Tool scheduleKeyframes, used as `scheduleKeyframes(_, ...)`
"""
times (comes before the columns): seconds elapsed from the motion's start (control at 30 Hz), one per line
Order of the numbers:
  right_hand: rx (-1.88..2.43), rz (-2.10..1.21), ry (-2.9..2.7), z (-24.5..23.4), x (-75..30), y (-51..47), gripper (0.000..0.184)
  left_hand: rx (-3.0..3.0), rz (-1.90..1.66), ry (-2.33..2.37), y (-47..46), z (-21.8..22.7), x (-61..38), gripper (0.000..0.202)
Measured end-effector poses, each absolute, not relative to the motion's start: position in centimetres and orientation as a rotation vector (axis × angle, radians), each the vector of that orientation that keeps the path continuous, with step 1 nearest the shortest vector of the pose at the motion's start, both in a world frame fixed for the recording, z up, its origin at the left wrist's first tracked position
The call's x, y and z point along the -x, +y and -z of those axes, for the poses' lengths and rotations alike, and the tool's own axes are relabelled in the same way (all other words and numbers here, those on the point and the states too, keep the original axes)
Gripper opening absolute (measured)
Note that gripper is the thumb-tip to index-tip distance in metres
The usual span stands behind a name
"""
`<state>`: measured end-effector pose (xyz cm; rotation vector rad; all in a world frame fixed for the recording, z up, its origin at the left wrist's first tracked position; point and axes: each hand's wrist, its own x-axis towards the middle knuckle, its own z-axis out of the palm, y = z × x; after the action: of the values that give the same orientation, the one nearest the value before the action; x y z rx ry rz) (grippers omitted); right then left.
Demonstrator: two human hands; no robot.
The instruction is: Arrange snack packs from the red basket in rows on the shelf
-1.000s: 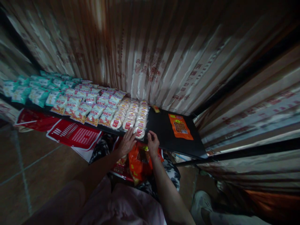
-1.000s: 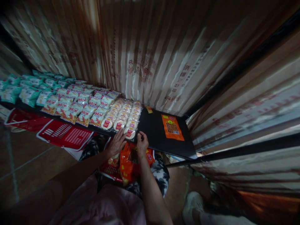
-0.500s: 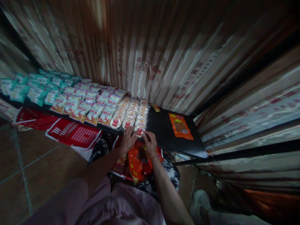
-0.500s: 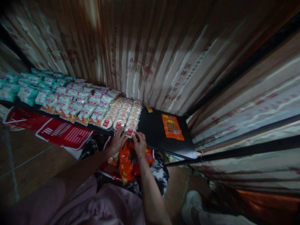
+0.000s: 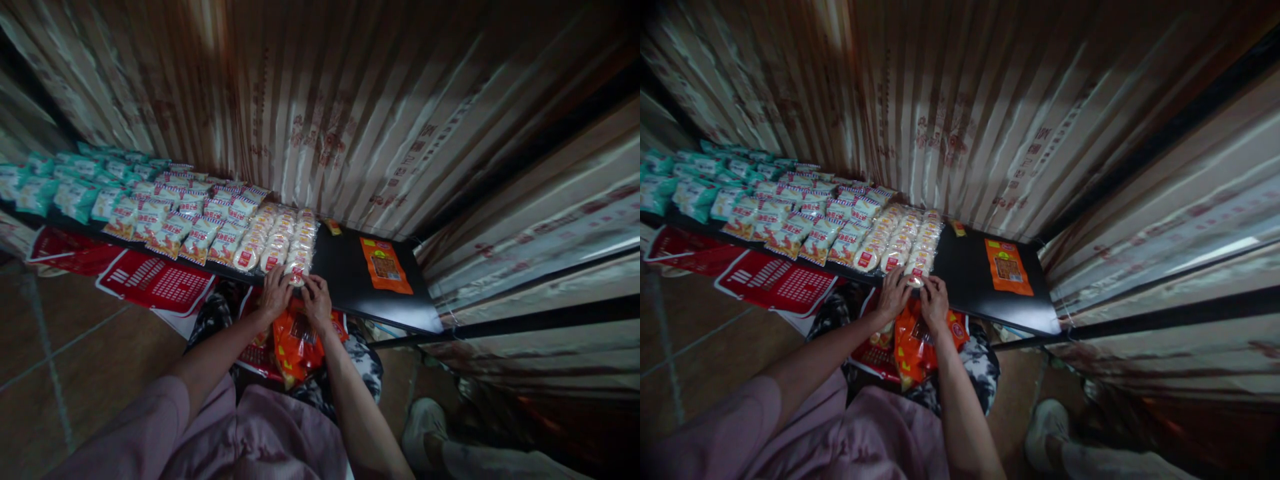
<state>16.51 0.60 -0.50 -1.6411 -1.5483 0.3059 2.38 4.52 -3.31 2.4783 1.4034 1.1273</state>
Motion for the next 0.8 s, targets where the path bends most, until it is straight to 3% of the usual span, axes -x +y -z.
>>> scheduleKeyframes(0.27, 1.693, -0.263, -1.543, 0.8, -16.1, 0.5, 0.038, -2.495, -1.107, 1.404, 4.3, 3.3, -2.2, 0.032)
scheduleKeyframes(0.8, 1.472, -0.316, -1.296, 0.2, -15.4, -2.0, 0.025, -2.506, -1.088, 1.309, 0.9, 4.6, -0.2, 0.038)
